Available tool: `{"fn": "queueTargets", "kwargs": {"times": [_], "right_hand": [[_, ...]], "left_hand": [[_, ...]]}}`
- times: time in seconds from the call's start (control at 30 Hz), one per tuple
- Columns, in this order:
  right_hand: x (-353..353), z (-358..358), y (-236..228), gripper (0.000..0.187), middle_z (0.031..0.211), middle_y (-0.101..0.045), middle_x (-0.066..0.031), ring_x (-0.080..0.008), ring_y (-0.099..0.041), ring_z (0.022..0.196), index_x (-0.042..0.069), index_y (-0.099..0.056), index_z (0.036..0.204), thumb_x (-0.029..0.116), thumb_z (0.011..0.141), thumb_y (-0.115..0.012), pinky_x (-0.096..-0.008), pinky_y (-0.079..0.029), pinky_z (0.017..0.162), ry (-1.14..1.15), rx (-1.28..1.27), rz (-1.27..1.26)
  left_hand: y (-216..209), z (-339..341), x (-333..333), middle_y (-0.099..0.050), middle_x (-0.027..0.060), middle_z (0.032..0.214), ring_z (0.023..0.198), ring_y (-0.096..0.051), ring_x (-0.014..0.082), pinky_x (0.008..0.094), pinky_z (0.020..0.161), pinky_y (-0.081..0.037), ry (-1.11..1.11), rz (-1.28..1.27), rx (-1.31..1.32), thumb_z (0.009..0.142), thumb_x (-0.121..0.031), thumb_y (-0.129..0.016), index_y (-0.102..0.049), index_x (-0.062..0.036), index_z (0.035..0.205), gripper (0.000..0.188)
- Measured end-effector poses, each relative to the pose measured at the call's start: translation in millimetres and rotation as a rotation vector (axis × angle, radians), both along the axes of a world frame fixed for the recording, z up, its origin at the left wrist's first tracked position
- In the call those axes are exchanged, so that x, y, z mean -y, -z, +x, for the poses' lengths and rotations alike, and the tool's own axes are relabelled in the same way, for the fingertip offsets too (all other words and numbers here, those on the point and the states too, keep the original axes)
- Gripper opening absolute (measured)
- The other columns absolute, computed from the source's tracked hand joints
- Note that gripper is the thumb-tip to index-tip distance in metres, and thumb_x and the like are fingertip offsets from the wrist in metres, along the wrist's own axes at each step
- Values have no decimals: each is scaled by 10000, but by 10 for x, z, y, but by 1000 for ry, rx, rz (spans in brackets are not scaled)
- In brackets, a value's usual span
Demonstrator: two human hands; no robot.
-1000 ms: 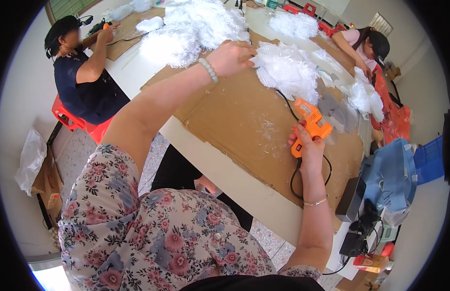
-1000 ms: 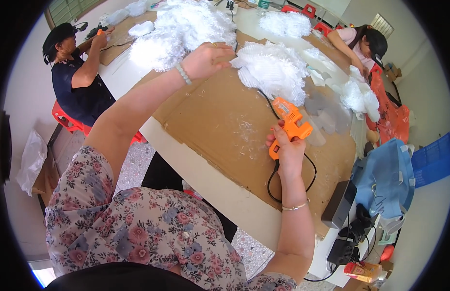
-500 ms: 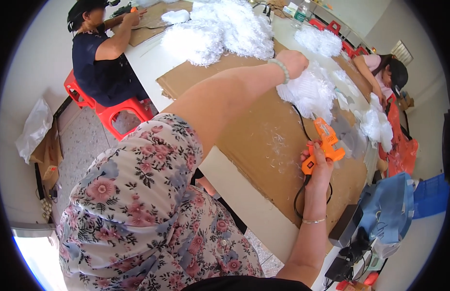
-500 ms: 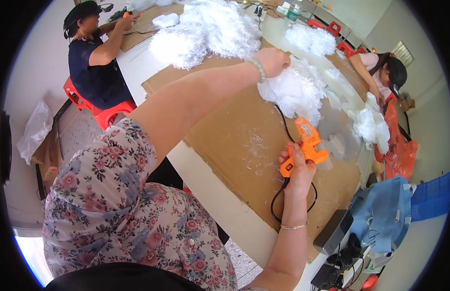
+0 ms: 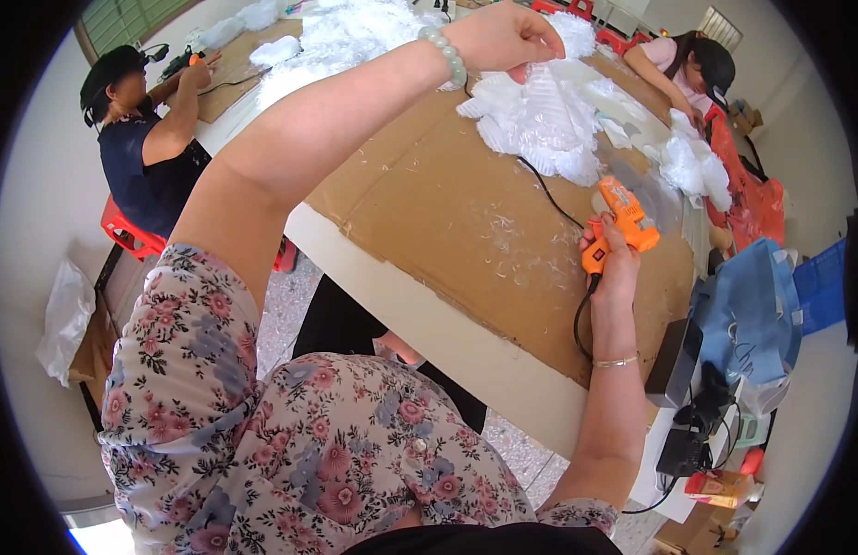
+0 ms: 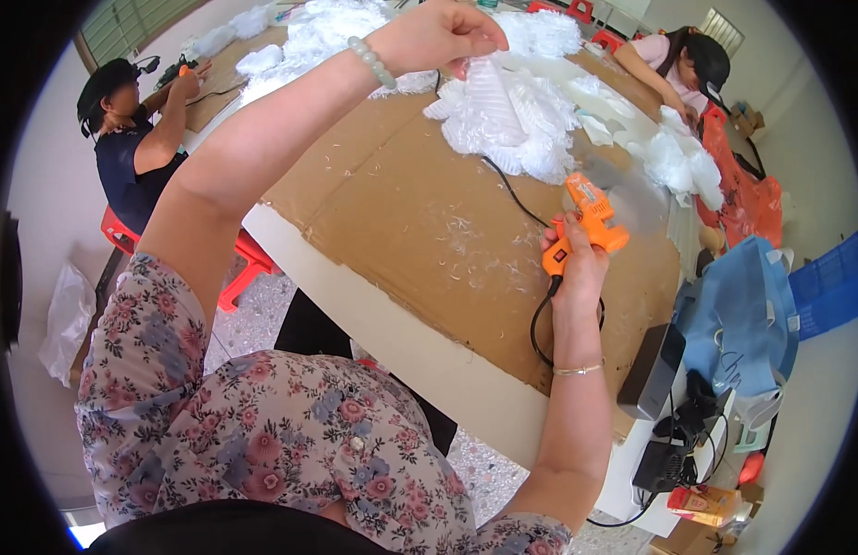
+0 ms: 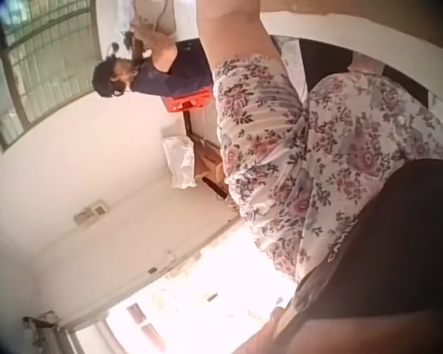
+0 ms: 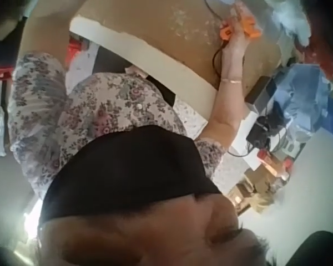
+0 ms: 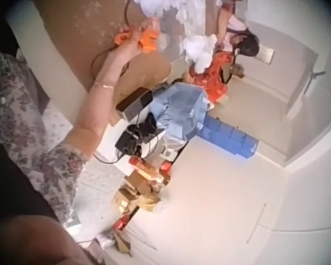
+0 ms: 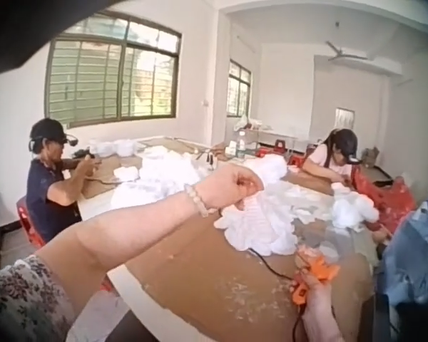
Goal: Assembling toy parts by applying hot glue to a base and attaching cotton stuffing.
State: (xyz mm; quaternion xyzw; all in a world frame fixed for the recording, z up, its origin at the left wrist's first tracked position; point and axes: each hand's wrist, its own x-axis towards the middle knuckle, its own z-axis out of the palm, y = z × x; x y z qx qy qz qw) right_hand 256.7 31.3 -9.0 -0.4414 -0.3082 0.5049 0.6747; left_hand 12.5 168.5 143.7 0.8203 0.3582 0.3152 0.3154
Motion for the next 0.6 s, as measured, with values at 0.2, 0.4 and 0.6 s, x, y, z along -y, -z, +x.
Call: {"fn": "queueTargets", "kwargs": {"times": [0.2,0.4,0.6], "right_hand": [[-59,13,162,201,857,-609,-88,-142,-578,657,-3,-547,1021,108,855,-574,-263,-497,556,-10,58,-7],[-177,-44,204,213,867,-608,-112,-157,-574,650,-20,-537,1045,91,864,-554,-274,-493,559,-23,85,15],[-127,-2,131,215,872,-609,-109,-164,-590,669,-13,-541,1056,92,868,-547,-264,-513,571,-13,113,-11]], "left_hand": [[570,-106,348,-627,22,719,620,-579,114,256,593,-496,105,-75,68,791,-86,-560,-671,-68,933,182],[888,-115,236,-588,-1,669,602,-535,69,227,567,-460,128,-46,-7,771,-61,-535,-673,-77,930,211],[564,172,480,-603,28,642,600,-548,104,252,593,-457,132,273,-22,706,-92,-539,-683,-80,859,210]]}}
